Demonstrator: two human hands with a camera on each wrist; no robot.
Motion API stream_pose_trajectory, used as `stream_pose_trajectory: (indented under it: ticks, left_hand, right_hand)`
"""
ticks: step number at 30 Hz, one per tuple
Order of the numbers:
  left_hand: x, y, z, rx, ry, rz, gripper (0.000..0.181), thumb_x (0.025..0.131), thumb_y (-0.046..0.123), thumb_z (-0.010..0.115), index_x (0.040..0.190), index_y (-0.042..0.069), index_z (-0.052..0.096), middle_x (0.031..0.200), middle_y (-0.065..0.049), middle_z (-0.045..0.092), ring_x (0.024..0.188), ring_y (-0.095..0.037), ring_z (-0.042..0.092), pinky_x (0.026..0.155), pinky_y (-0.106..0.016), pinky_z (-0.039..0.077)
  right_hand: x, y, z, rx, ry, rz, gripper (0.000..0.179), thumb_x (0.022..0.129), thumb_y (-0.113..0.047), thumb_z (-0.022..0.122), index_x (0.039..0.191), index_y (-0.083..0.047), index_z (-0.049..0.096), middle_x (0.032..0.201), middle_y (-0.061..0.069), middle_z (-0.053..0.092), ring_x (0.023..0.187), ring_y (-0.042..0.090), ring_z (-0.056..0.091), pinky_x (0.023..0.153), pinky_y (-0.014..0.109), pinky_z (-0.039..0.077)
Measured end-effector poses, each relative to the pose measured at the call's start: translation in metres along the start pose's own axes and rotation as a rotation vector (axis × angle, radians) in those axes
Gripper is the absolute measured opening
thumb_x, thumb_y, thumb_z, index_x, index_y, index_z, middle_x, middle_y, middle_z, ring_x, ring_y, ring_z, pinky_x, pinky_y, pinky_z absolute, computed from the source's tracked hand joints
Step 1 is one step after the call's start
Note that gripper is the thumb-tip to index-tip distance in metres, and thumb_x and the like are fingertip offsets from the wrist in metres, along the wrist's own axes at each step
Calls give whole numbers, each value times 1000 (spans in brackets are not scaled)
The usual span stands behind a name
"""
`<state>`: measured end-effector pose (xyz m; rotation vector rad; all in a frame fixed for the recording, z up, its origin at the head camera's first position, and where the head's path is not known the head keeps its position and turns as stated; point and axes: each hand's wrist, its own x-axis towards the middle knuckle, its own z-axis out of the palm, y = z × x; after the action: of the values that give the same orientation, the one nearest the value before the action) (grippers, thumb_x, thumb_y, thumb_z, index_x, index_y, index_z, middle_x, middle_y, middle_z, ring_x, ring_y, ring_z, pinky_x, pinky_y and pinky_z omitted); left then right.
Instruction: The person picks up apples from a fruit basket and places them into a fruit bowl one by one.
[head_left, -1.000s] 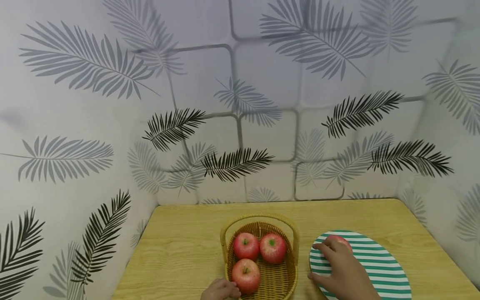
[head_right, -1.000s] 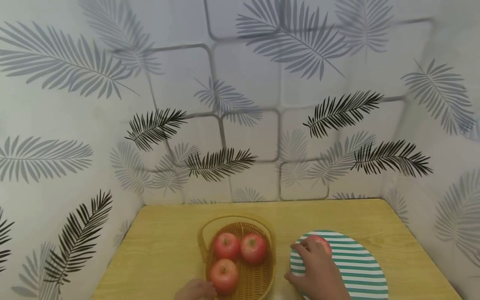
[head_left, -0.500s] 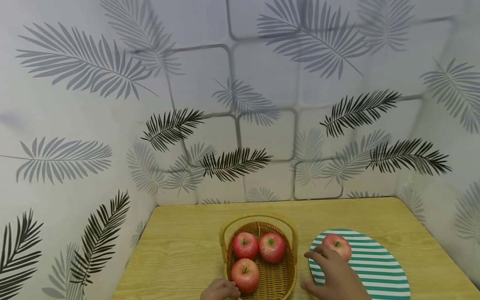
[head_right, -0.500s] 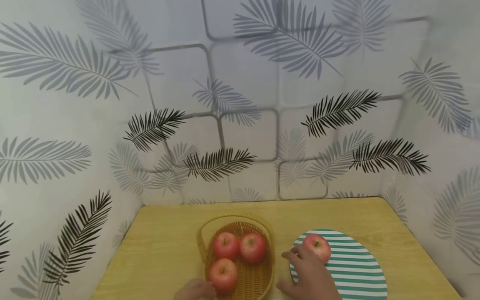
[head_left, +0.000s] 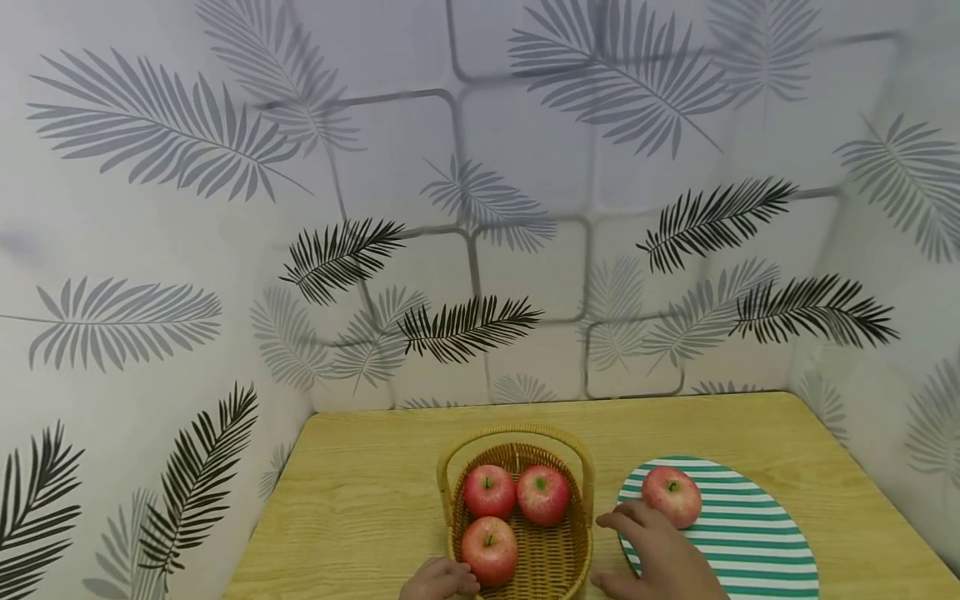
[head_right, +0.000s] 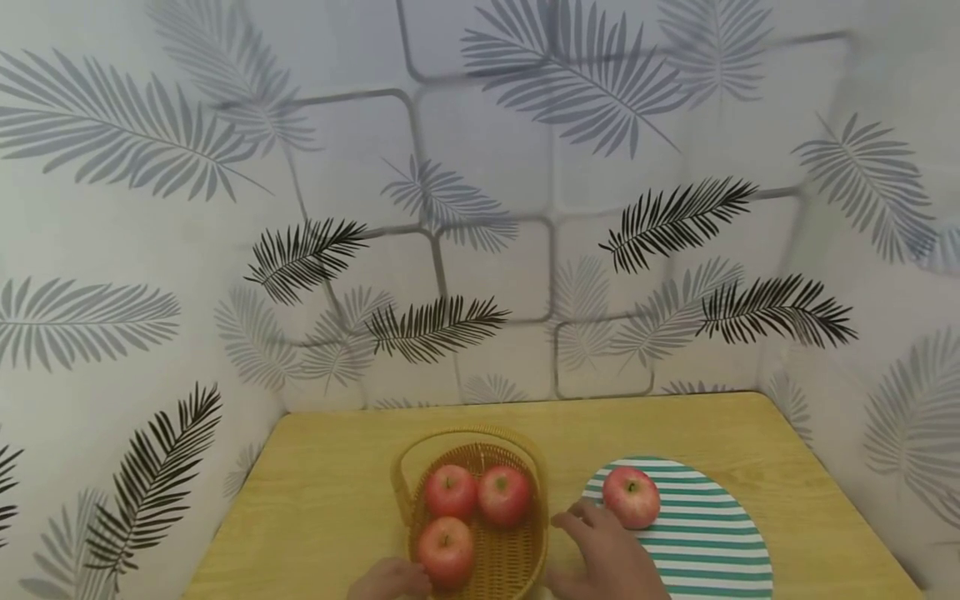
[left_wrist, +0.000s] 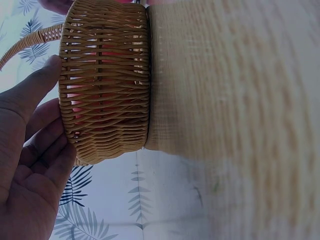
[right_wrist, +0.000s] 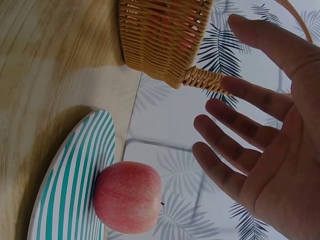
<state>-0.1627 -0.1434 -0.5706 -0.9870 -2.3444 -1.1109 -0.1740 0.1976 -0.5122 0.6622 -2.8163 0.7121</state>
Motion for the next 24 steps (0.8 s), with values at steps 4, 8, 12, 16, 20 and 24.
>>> stream_pose_trajectory:
  ticks: [4, 8, 12, 16, 20, 24]
  left_hand:
    - [0, -1, 1, 11, 9, 13, 7, 80, 6, 73, 87, 6, 75, 87, -3, 72, 86, -17, 64, 72, -26, 50]
    - [0, -2, -1, 15, -20, 21, 8, 81, 6, 72, 88, 5, 75, 87, -5, 71, 87, -17, 63, 73, -26, 49]
    - [0, -1, -2, 9, -25, 11, 8, 82, 7, 71, 89, 4, 75, 87, -5, 71, 87, -17, 64, 73, -26, 50]
    - [1, 1, -2, 4, -27, -14, 8, 83, 8, 71, 89, 5, 75, 88, -4, 71, 88, -17, 64, 73, -26, 50]
    - [0, 2, -2, -3, -33, -39, 8, 83, 9, 72, 89, 5, 76, 89, -4, 72, 89, -17, 64, 74, -26, 51]
    - [0, 2, -2, -7, -29, -47, 9, 81, 9, 74, 89, 6, 76, 90, -4, 72, 90, -16, 64, 75, -27, 52]
  right_hand:
    - [3, -6, -4, 112, -210, 167, 51, 78, -52, 76, 116, -18, 66, 115, -2, 64, 104, 20, 61, 84, 43, 54]
    - [5, -9, -4, 162, -290, 192, 49, 82, -51, 72, 117, -15, 67, 114, 0, 65, 102, 21, 63, 83, 44, 54]
    - [4, -9, -4, 199, -282, 119, 49, 84, -51, 70, 116, -15, 67, 110, -3, 64, 94, 13, 63, 77, 35, 55]
    - [5, -9, -2, 241, -292, 98, 50, 84, -51, 71, 117, -14, 67, 110, -5, 63, 93, 9, 61, 78, 34, 54]
    - [7, -12, -1, 289, -336, 142, 53, 84, -53, 71, 120, -15, 66, 112, -4, 63, 96, 11, 59, 81, 39, 54]
    - [8, -15, 1, 316, -349, 130, 53, 84, -51, 71, 121, -13, 65, 111, -2, 62, 93, 10, 59, 80, 36, 54]
